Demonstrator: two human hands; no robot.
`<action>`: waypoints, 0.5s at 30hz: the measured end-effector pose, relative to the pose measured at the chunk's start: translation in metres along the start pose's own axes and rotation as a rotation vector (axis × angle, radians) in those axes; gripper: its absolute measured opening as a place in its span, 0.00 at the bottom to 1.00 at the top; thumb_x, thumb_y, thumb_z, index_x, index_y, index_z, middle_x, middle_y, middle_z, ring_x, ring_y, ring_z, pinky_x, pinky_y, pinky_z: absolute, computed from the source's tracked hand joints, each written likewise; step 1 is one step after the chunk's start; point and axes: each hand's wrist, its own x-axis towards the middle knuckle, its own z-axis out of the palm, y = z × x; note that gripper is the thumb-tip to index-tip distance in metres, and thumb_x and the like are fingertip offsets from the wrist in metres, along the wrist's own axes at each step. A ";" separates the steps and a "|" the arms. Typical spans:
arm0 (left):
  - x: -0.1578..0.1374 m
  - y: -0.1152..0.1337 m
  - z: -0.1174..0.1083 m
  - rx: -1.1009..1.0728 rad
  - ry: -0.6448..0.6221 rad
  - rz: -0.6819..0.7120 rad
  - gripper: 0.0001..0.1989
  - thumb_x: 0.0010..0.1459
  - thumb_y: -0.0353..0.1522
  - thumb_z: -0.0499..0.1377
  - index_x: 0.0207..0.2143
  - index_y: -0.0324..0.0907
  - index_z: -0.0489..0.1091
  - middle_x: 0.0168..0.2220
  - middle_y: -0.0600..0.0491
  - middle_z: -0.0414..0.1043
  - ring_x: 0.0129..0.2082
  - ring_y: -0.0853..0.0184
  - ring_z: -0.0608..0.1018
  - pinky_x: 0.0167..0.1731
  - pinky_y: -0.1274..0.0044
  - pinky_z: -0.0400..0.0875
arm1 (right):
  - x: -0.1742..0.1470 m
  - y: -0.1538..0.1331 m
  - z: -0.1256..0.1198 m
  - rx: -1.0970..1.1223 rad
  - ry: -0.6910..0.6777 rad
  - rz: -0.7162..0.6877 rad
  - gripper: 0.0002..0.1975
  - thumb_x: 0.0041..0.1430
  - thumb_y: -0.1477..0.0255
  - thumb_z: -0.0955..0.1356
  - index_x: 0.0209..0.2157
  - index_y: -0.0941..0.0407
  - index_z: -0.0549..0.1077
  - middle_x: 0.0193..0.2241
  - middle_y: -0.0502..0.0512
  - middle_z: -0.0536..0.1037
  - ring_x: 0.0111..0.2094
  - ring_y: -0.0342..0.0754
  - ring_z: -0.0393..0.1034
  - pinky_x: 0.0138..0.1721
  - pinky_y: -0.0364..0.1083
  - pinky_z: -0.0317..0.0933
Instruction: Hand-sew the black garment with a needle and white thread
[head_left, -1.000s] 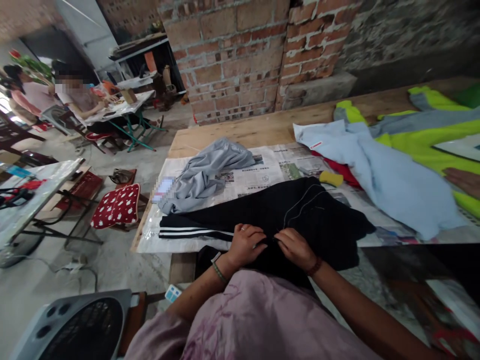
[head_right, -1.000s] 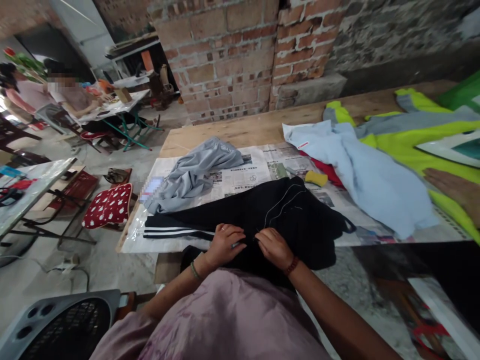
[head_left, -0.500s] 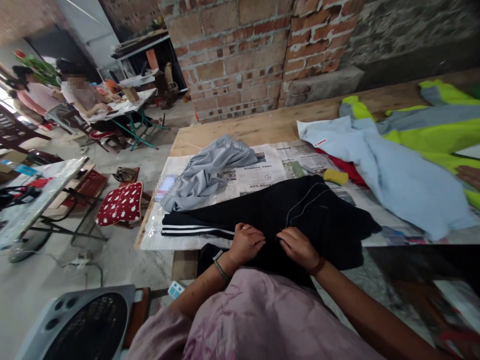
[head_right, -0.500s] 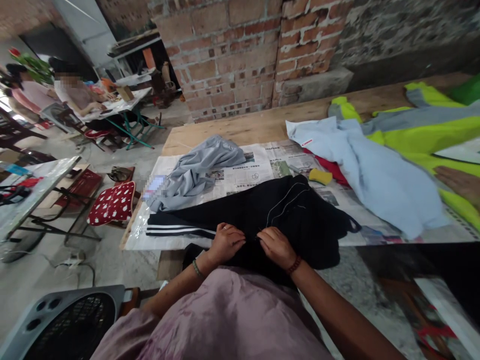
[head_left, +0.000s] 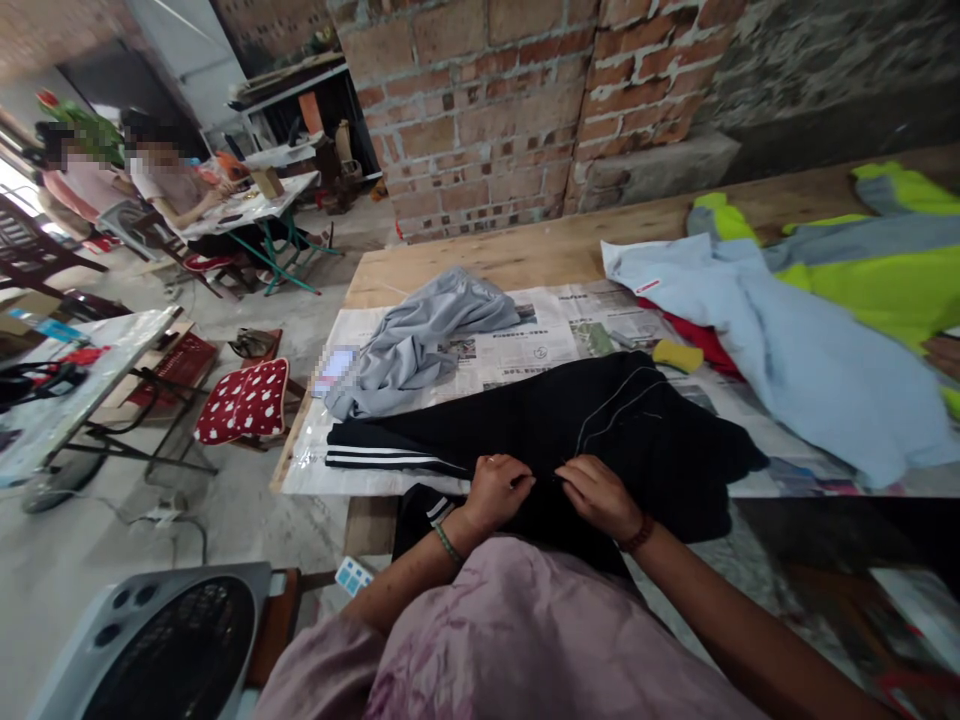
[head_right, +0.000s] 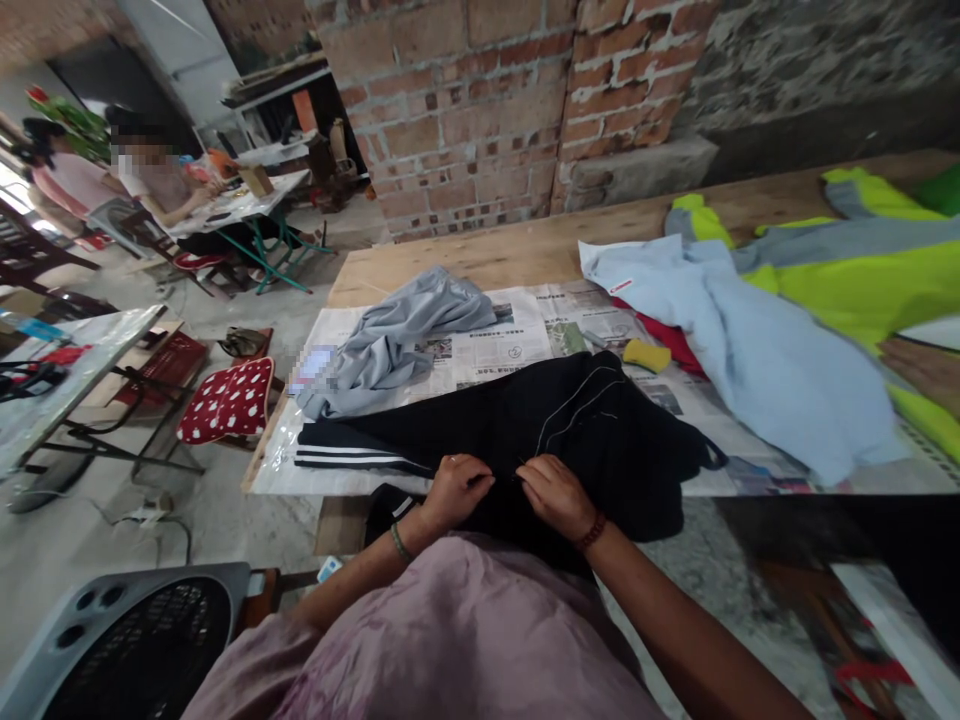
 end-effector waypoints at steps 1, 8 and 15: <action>0.000 0.000 0.001 -0.012 0.003 -0.021 0.04 0.50 0.28 0.58 0.28 0.43 0.73 0.29 0.53 0.75 0.33 0.67 0.75 0.39 0.74 0.64 | 0.000 0.000 0.000 0.002 -0.002 -0.004 0.11 0.56 0.78 0.59 0.35 0.55 0.71 0.31 0.56 0.72 0.35 0.47 0.65 0.39 0.48 0.62; -0.001 0.002 0.001 -0.089 0.004 -0.084 0.03 0.49 0.32 0.61 0.25 0.43 0.73 0.26 0.55 0.74 0.30 0.69 0.74 0.34 0.77 0.66 | -0.001 0.000 0.001 -0.011 -0.010 -0.021 0.12 0.56 0.78 0.59 0.35 0.55 0.71 0.30 0.56 0.72 0.34 0.47 0.65 0.39 0.48 0.62; -0.001 0.004 0.001 -0.143 0.021 -0.144 0.02 0.49 0.30 0.60 0.25 0.42 0.73 0.26 0.55 0.74 0.29 0.70 0.74 0.33 0.79 0.66 | -0.001 0.000 0.001 0.011 0.012 -0.029 0.11 0.56 0.78 0.59 0.35 0.55 0.71 0.30 0.56 0.72 0.34 0.46 0.65 0.39 0.48 0.62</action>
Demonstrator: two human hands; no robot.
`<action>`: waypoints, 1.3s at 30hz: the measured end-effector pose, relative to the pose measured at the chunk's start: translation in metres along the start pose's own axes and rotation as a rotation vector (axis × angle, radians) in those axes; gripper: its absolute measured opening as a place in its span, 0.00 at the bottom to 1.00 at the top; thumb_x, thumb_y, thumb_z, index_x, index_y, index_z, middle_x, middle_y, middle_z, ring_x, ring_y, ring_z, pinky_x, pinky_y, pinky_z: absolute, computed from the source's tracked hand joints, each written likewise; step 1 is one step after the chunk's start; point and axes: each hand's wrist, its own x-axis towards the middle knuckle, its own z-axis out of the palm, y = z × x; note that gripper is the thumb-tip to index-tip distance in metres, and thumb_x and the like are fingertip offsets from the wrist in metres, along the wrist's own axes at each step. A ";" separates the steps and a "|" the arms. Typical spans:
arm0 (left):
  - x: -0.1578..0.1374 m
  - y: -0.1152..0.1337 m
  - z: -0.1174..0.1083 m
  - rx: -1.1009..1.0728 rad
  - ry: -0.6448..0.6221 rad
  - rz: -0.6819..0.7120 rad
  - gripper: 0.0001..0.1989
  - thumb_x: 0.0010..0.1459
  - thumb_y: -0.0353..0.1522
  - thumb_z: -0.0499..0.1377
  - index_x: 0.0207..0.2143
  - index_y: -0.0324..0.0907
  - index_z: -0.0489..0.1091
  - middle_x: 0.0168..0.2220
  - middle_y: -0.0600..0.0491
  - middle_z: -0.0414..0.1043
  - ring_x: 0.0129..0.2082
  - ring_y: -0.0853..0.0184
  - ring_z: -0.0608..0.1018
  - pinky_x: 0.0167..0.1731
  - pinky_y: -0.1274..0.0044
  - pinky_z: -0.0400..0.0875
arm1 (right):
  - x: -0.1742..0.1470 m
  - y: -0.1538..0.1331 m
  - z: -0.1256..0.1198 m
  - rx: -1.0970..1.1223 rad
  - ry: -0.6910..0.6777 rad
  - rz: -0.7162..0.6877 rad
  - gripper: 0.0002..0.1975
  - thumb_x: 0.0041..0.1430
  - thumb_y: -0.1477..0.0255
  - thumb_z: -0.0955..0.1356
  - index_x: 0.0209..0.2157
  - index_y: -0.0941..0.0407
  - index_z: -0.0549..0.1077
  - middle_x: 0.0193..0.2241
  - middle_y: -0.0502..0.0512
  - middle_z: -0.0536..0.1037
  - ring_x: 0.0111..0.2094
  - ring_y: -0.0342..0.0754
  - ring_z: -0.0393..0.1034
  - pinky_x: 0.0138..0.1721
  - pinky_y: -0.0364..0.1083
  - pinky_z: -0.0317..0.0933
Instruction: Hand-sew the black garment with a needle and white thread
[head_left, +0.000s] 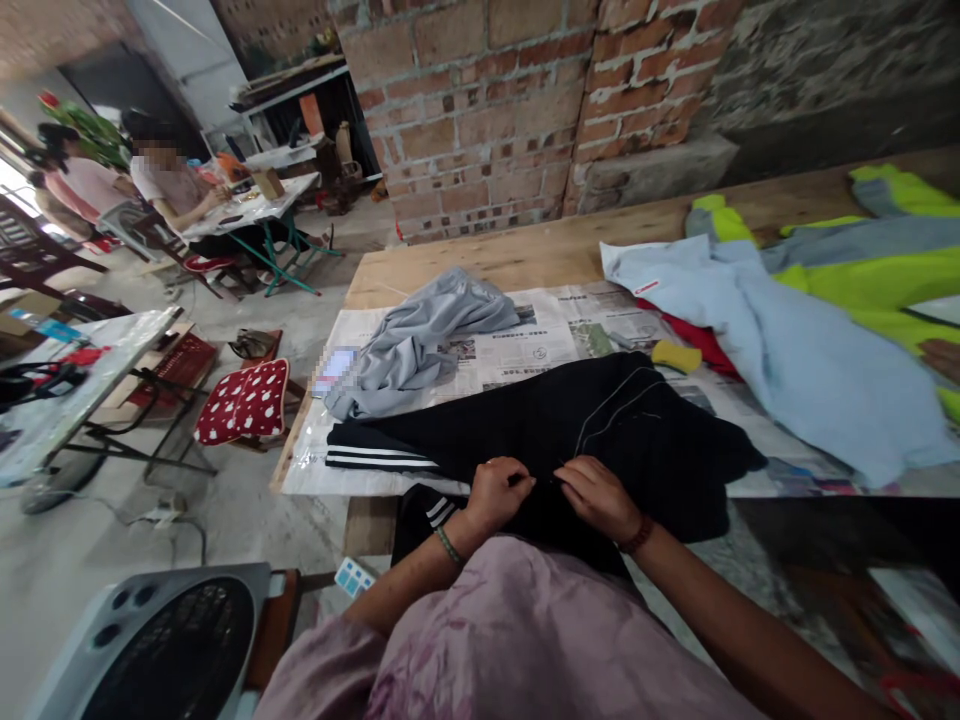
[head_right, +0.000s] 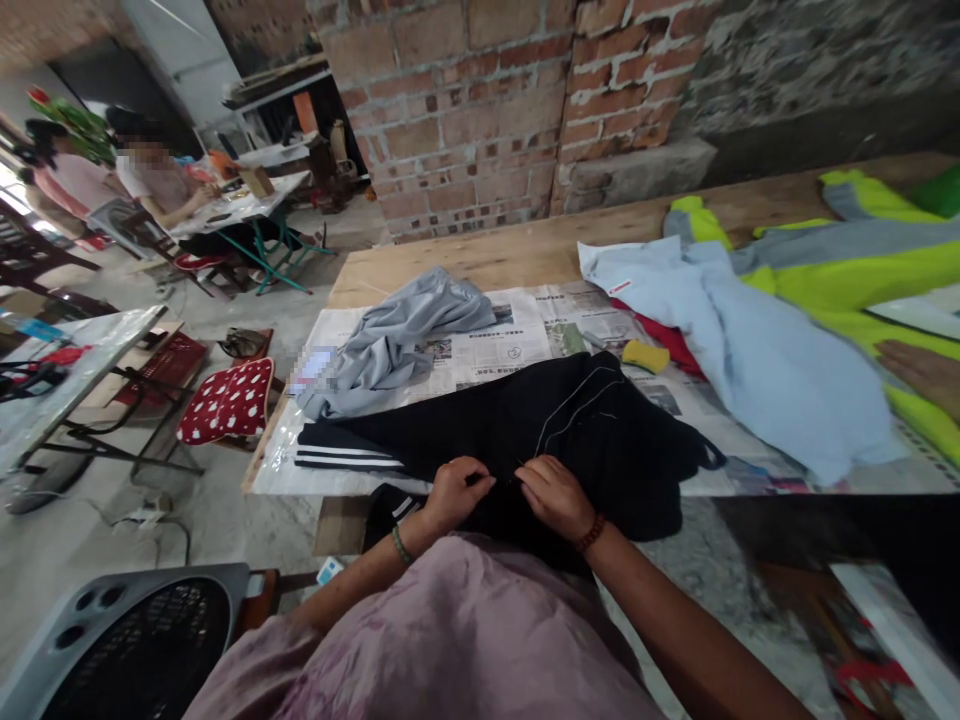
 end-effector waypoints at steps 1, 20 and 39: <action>0.000 -0.001 0.001 -0.018 -0.003 -0.037 0.02 0.49 0.29 0.60 0.25 0.42 0.73 0.26 0.55 0.74 0.29 0.70 0.74 0.32 0.79 0.67 | 0.000 0.000 0.000 -0.004 -0.006 -0.004 0.11 0.56 0.78 0.59 0.35 0.55 0.71 0.30 0.56 0.72 0.34 0.46 0.64 0.39 0.48 0.62; -0.008 -0.006 0.003 0.194 0.016 0.177 0.05 0.54 0.31 0.58 0.29 0.46 0.75 0.33 0.53 0.74 0.37 0.68 0.73 0.42 0.72 0.60 | 0.007 0.000 -0.041 0.059 -0.044 0.104 0.19 0.59 0.78 0.54 0.49 0.55 0.67 0.37 0.57 0.73 0.39 0.46 0.68 0.41 0.45 0.65; -0.008 -0.002 0.002 0.125 -0.029 0.104 0.05 0.52 0.29 0.58 0.29 0.47 0.74 0.33 0.56 0.75 0.36 0.69 0.73 0.43 0.72 0.59 | 0.070 0.006 -0.045 -0.019 -0.563 -0.163 0.14 0.56 0.82 0.58 0.33 0.56 0.72 0.31 0.54 0.70 0.33 0.43 0.63 0.35 0.41 0.56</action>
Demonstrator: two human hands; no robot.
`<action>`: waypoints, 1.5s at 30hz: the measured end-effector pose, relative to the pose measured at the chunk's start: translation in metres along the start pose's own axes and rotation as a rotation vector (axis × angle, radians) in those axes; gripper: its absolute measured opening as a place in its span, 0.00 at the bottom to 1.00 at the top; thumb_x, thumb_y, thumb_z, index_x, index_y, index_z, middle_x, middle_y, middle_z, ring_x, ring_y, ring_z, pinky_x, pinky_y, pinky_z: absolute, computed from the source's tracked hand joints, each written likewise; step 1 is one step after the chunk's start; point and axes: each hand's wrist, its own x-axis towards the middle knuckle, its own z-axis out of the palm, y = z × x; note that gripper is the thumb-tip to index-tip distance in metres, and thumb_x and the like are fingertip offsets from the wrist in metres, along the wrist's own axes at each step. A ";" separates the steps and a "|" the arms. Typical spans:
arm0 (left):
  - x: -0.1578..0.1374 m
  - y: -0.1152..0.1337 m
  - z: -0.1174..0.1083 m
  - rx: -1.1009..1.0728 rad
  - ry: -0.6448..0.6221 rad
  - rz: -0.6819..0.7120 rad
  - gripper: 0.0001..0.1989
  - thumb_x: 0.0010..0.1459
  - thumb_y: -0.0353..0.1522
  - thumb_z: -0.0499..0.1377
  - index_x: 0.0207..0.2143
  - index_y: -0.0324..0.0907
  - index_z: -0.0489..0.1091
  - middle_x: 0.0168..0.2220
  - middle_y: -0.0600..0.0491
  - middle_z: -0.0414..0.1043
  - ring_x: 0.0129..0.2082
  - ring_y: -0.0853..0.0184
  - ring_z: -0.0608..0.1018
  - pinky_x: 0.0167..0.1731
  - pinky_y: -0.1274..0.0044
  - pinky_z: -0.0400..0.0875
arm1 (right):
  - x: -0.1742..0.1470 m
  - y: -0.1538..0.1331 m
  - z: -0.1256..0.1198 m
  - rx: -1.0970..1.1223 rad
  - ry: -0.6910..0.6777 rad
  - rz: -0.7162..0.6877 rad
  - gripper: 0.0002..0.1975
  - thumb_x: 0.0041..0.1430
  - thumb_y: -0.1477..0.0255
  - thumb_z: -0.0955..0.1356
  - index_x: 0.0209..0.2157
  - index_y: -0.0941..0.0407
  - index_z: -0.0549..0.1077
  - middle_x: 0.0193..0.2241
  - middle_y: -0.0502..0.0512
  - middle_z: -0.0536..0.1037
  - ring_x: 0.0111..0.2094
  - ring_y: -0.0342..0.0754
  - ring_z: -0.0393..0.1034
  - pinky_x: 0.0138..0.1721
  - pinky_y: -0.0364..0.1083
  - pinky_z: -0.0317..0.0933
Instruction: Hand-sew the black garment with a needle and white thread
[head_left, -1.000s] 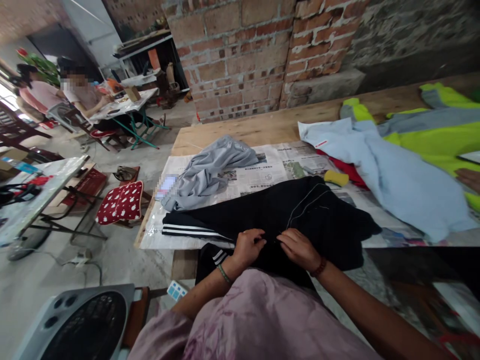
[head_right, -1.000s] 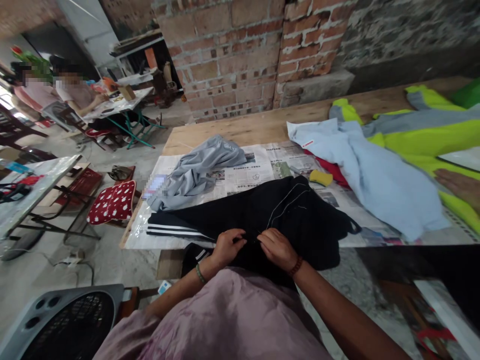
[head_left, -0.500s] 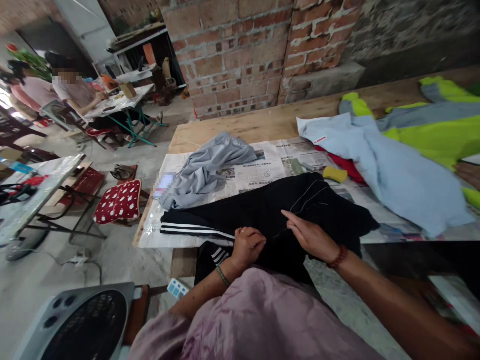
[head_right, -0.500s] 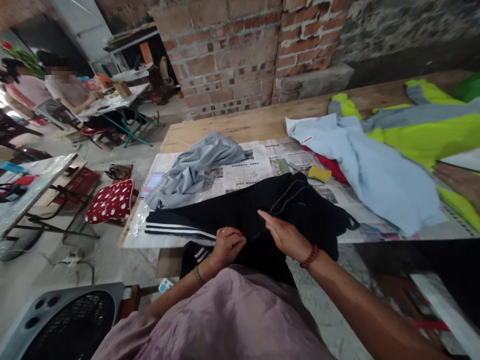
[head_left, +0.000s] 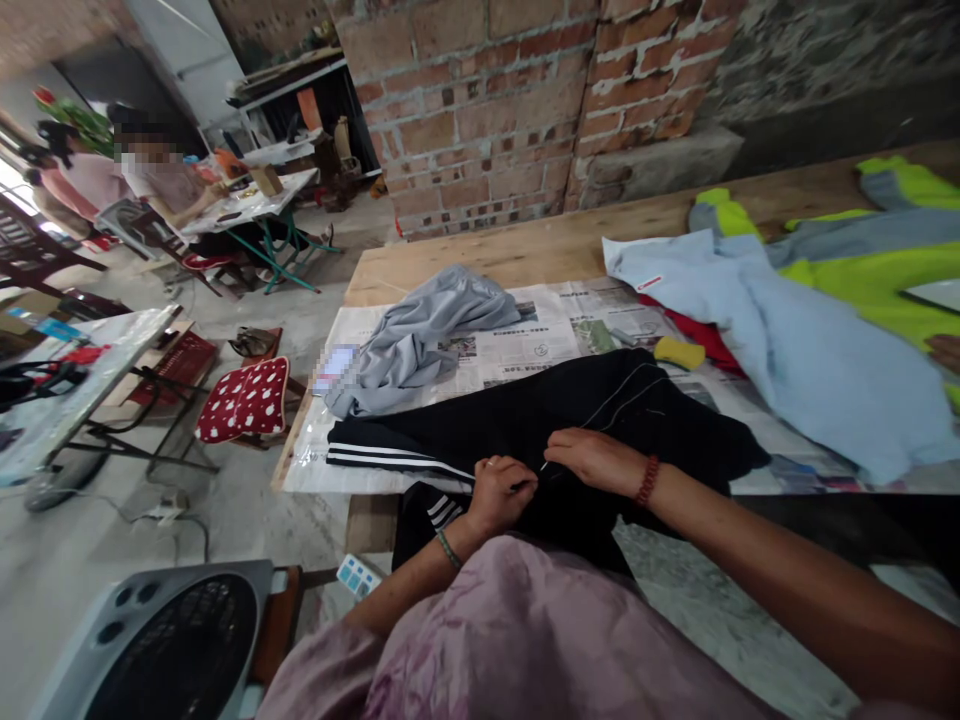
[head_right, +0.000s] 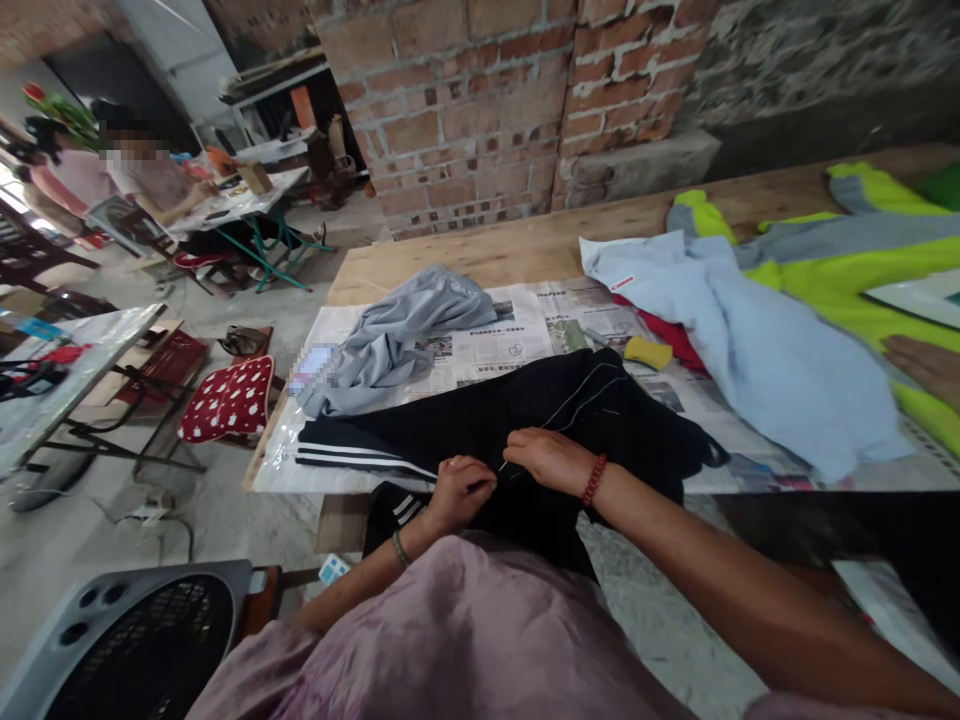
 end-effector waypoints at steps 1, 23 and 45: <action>0.000 0.000 0.000 -0.001 -0.006 -0.005 0.05 0.52 0.29 0.58 0.29 0.47 0.74 0.33 0.56 0.75 0.36 0.69 0.73 0.43 0.72 0.58 | 0.001 0.000 0.000 -0.001 -0.018 -0.009 0.14 0.55 0.83 0.58 0.32 0.56 0.72 0.30 0.53 0.70 0.32 0.43 0.63 0.34 0.41 0.55; 0.001 0.000 0.002 -0.065 -0.048 -0.064 0.06 0.53 0.28 0.57 0.30 0.47 0.73 0.32 0.56 0.75 0.36 0.69 0.73 0.44 0.72 0.58 | 0.001 0.002 0.008 -0.072 -0.066 -0.183 0.14 0.52 0.85 0.58 0.30 0.58 0.71 0.26 0.53 0.69 0.29 0.43 0.59 0.32 0.42 0.50; 0.002 -0.005 0.004 -0.102 -0.069 -0.052 0.05 0.53 0.29 0.58 0.29 0.46 0.73 0.31 0.57 0.76 0.35 0.70 0.74 0.43 0.74 0.60 | 0.014 0.002 0.001 -0.050 -0.123 -0.326 0.12 0.58 0.78 0.59 0.31 0.58 0.72 0.27 0.54 0.70 0.30 0.43 0.61 0.33 0.43 0.54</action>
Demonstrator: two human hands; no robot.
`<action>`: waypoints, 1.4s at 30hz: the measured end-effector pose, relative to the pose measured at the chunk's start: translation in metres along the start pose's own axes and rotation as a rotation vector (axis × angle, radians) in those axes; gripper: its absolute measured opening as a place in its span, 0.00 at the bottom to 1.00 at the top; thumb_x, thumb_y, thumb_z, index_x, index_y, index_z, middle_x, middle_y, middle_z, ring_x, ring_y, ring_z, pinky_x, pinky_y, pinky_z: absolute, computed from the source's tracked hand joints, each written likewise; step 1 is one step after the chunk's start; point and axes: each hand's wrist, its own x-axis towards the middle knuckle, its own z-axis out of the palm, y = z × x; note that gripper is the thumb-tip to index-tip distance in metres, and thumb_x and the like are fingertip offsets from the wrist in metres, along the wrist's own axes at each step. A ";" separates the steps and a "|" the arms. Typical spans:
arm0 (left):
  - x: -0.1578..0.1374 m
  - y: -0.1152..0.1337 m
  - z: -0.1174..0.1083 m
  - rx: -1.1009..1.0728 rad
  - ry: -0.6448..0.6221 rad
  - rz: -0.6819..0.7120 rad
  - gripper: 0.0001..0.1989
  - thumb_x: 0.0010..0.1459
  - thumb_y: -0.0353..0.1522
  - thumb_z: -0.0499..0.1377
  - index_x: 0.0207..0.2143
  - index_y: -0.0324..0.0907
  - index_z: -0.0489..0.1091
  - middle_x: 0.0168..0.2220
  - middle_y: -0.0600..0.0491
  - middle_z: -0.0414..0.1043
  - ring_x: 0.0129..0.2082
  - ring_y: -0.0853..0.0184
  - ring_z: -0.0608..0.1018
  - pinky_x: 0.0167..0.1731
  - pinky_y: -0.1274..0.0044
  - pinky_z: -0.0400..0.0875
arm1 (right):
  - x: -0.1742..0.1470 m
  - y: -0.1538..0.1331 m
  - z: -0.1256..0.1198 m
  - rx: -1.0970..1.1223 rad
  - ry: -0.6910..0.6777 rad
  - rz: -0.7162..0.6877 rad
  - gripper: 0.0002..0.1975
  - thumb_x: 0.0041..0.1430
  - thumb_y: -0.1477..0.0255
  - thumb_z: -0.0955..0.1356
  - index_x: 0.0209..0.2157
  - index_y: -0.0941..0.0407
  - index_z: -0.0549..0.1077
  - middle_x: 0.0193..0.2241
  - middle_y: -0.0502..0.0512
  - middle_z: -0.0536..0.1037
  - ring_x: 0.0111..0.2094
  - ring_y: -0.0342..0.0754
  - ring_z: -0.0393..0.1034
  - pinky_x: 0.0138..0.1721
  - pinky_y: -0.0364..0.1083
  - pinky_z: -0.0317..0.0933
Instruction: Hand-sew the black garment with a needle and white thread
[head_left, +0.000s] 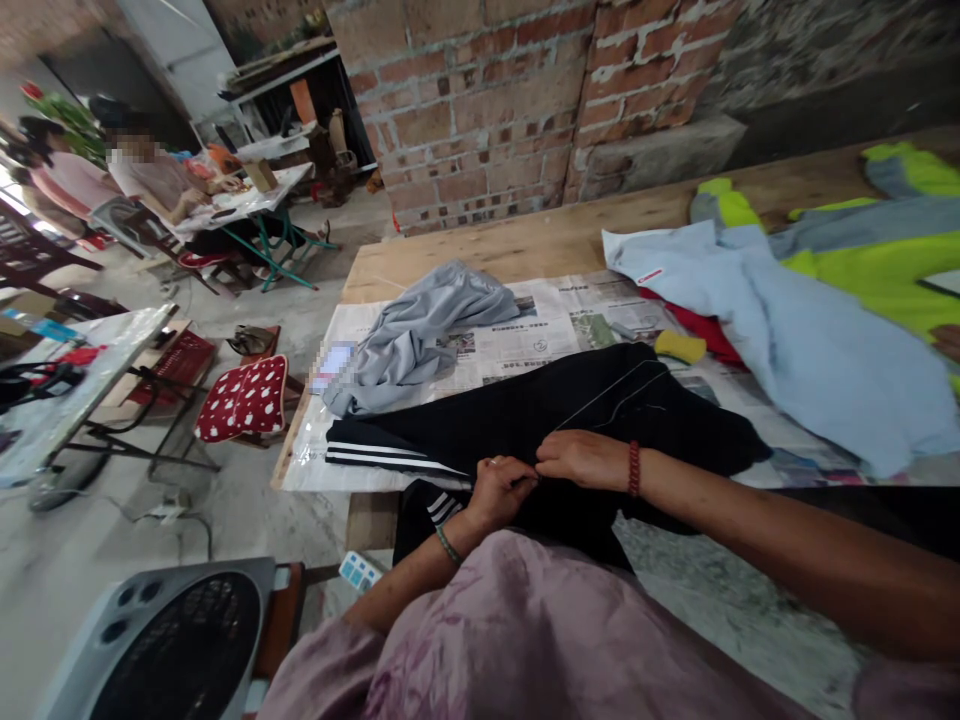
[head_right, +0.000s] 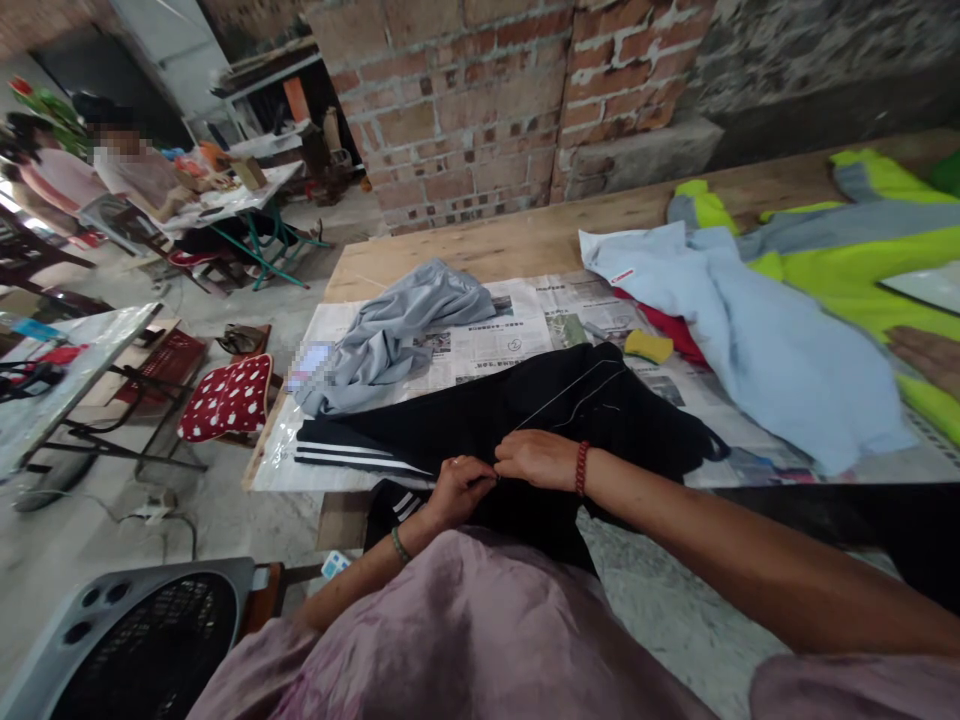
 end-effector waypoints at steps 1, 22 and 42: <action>0.000 0.000 0.000 0.000 -0.002 0.002 0.04 0.53 0.29 0.58 0.29 0.46 0.73 0.31 0.57 0.76 0.35 0.70 0.74 0.42 0.74 0.60 | 0.001 0.000 -0.001 0.036 0.007 0.015 0.12 0.57 0.78 0.59 0.31 0.58 0.72 0.29 0.54 0.71 0.31 0.43 0.62 0.34 0.42 0.55; -0.008 0.009 -0.001 0.052 0.031 -0.003 0.06 0.54 0.30 0.56 0.31 0.46 0.73 0.33 0.55 0.75 0.37 0.68 0.73 0.46 0.70 0.57 | 0.016 -0.028 0.024 1.348 0.646 0.872 0.18 0.43 0.74 0.67 0.40 0.58 0.67 0.27 0.47 0.70 0.27 0.39 0.69 0.33 0.42 0.64; -0.010 0.010 0.003 0.100 0.077 0.069 0.06 0.55 0.29 0.55 0.32 0.46 0.72 0.33 0.55 0.75 0.37 0.69 0.73 0.46 0.71 0.56 | 0.017 -0.023 0.017 1.090 0.397 1.008 0.08 0.49 0.68 0.63 0.24 0.59 0.67 0.16 0.45 0.66 0.17 0.37 0.57 0.20 0.38 0.51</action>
